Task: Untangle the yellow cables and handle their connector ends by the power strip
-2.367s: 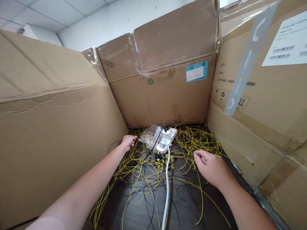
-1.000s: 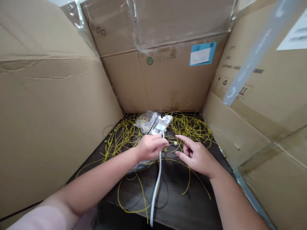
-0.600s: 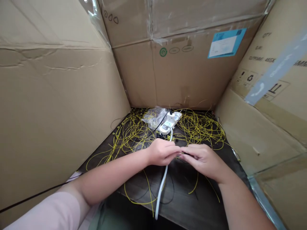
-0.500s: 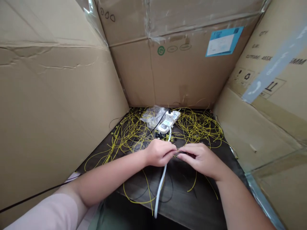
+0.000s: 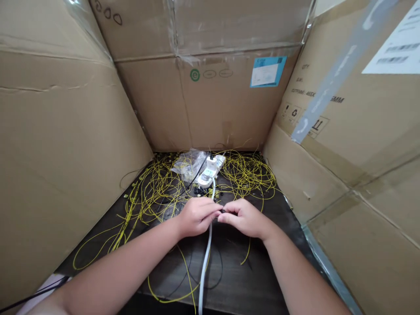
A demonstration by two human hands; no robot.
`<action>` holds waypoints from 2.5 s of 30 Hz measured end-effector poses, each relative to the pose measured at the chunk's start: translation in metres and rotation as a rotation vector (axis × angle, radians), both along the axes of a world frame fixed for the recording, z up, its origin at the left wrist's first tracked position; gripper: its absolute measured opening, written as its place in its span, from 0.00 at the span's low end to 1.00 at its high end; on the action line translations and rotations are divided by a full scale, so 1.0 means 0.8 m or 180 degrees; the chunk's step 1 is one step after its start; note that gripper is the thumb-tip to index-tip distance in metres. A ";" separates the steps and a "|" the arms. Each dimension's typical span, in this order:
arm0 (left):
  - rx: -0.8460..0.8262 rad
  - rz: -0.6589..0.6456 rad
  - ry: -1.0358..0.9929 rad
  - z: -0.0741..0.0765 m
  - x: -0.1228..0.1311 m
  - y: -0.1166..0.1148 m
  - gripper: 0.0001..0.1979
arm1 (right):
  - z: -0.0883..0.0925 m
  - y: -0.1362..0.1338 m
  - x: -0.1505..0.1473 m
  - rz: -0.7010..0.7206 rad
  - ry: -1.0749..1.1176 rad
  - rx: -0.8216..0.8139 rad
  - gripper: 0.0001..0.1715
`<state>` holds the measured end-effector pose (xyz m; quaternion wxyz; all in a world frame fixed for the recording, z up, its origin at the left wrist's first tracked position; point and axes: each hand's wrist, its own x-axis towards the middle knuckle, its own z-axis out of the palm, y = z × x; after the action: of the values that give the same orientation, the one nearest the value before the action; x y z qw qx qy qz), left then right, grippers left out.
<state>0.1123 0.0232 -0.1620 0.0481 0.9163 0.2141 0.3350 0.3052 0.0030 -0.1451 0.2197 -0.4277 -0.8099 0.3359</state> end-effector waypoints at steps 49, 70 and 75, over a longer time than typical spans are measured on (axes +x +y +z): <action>-0.0903 0.0646 -0.1152 -0.002 -0.027 0.019 0.09 | 0.000 0.013 -0.073 -0.1068 0.0181 0.1256 0.14; -0.0632 0.0250 -0.0945 -0.003 -0.023 0.017 0.12 | -0.012 0.009 -0.067 -0.0932 0.0108 0.2114 0.16; -0.0605 0.0381 -0.0875 -0.005 -0.019 0.015 0.10 | -0.015 0.010 -0.072 -0.1184 0.0174 0.2236 0.16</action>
<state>0.0968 0.0356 -0.1657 0.1432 0.8388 0.2904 0.4376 0.2473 0.0108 -0.1575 0.4311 -0.4568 -0.7781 0.0041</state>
